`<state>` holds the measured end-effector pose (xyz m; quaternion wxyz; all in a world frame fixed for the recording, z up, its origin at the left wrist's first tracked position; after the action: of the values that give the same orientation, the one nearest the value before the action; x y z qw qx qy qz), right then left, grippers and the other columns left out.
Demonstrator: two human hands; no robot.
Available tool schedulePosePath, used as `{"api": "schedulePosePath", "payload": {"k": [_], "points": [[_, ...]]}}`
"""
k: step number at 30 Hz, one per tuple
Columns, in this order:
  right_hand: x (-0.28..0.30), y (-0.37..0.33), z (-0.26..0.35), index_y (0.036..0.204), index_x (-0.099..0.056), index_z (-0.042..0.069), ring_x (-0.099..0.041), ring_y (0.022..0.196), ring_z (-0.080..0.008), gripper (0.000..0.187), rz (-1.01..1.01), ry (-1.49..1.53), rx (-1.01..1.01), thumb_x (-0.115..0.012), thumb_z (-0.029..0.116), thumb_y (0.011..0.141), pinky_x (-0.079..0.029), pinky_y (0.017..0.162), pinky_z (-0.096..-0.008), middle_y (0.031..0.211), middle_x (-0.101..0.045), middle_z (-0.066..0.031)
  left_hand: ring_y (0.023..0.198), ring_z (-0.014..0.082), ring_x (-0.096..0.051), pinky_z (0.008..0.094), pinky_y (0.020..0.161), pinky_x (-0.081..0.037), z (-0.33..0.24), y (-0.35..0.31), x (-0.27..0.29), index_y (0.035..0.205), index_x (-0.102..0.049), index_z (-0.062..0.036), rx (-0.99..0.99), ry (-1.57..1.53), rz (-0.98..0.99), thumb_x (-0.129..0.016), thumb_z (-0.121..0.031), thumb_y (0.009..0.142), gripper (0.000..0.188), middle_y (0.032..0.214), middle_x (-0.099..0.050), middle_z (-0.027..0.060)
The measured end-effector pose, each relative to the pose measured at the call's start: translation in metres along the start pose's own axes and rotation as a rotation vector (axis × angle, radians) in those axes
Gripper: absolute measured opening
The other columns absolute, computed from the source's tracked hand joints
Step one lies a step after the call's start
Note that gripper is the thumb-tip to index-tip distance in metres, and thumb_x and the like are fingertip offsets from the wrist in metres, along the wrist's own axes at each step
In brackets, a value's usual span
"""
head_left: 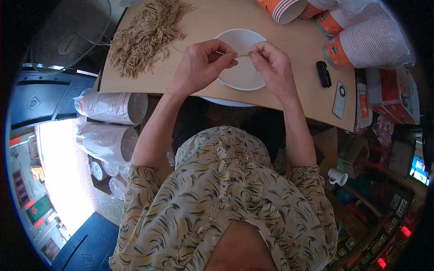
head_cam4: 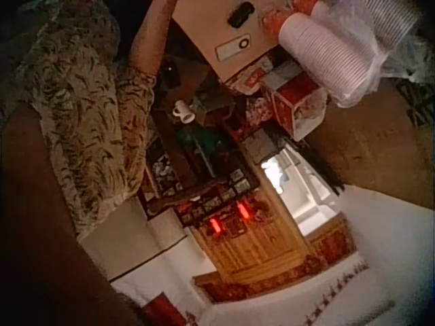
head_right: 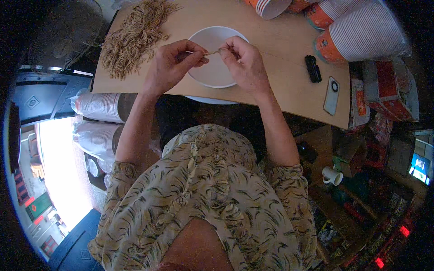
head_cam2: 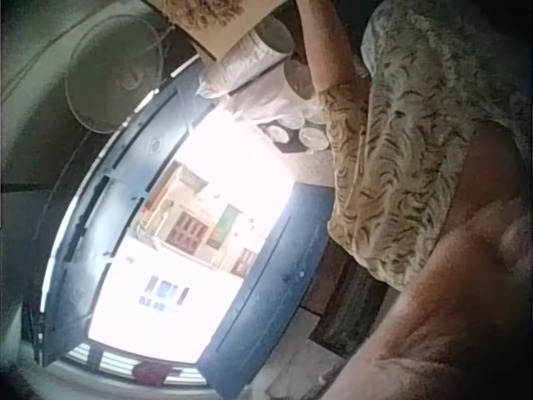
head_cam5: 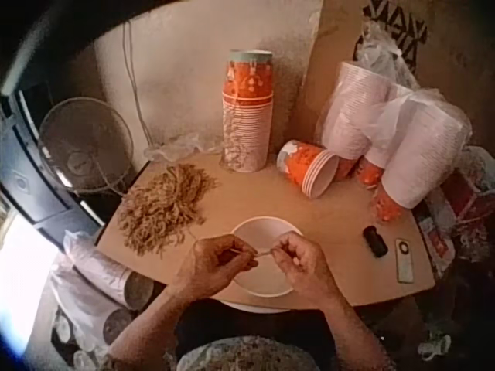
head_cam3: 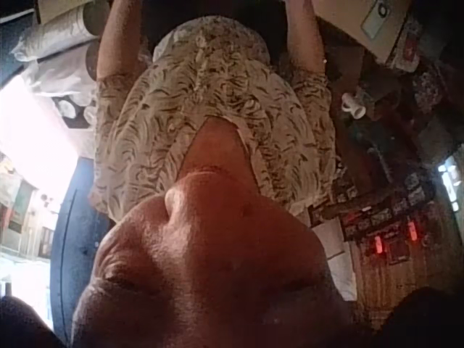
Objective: Attaching thin strings to the sides of small paper buckets.
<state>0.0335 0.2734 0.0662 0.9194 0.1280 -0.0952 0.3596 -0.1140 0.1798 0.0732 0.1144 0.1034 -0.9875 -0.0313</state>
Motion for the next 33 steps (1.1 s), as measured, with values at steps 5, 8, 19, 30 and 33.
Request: {"api": "schedulePosePath", "payload": {"k": [5, 8, 19, 30, 33], "points": [[0.001, 0.0, -0.001, 0.097, -0.062, 0.0, -0.054, 0.07, -0.0067, 0.012, -0.034, 0.017, -0.017, -0.061, 0.012, 0.097, -0.045, 0.065, -0.0266, 0.077, -0.062, -0.0006, 0.094, 0.0166, -0.072, 0.0274, 0.086, -0.058, 0.002, -0.002, -0.003, 0.108, -0.065, 0.0074, -0.005, -0.028, 0.03, -0.061, -0.009, 0.1, 0.018, 0.102, -0.071, 0.0126], [0.0, -0.001, 0.004, 0.096, -0.062, -0.001, -0.055, 0.071, -0.0064, 0.012, -0.047, 0.005, 0.006, -0.062, 0.011, 0.096, -0.045, 0.065, -0.0259, 0.078, -0.062, -0.0007, 0.095, 0.0166, -0.071, 0.0281, 0.087, -0.058, 0.002, -0.003, -0.002, 0.108, -0.065, 0.0076, -0.014, -0.045, 0.043, -0.061, -0.009, 0.1, 0.019, 0.102, -0.071, 0.0127], [0.003, 0.004, 0.035, 0.104, -0.065, -0.001, -0.056, 0.074, -0.0071, 0.018, -0.008, 0.121, 0.126, -0.068, 0.013, 0.094, -0.048, 0.069, -0.026, 0.081, -0.062, 0.0004, 0.07, 0.0083, -0.066, 0.0236, 0.065, -0.053, -0.017, 0.014, -0.001, 0.102, -0.076, -0.0015, 0.011, 0.01, 0.127, -0.073, -0.02, 0.092, 0.021, 0.082, -0.073, 0.0043], [0.07, 0.015, 0.002, 0.094, -0.07, -0.002, -0.054, 0.068, -0.0044, 0.013, -0.326, 0.011, 0.058, -0.073, 0.01, 0.088, -0.046, 0.061, -0.0235, 0.074, -0.063, 0.0017, 0.098, 0.0298, -0.069, 0.0404, 0.09, -0.054, -0.028, -0.02, 0.02, 0.089, -0.071, -0.0024, -0.542, 0.611, 0.034, -0.073, -0.01, 0.084, 0.009, 0.1, -0.072, 0.0123], [0.077, 0.02, 0.004, 0.1, -0.07, -0.003, -0.06, 0.076, -0.0063, 0.016, -0.374, 0.011, 0.016, -0.072, 0.009, 0.089, -0.049, 0.068, -0.0237, 0.083, -0.068, -0.0009, 0.1, 0.0287, -0.069, 0.0397, 0.092, -0.054, -0.02, -0.019, 0.015, 0.09, -0.069, -0.0016, -0.386, 0.489, 0.073, -0.073, -0.009, 0.084, 0.01, 0.103, -0.072, 0.0113]]}}
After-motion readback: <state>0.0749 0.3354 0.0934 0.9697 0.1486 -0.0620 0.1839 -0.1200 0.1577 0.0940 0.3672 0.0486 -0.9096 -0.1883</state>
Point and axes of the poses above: each hand's wrist, its own y-axis towards the middle knuckle, its own x-axis out of the back of the hand, z = x × y, the point moved 8 cm from there along y, towards the middle knuckle
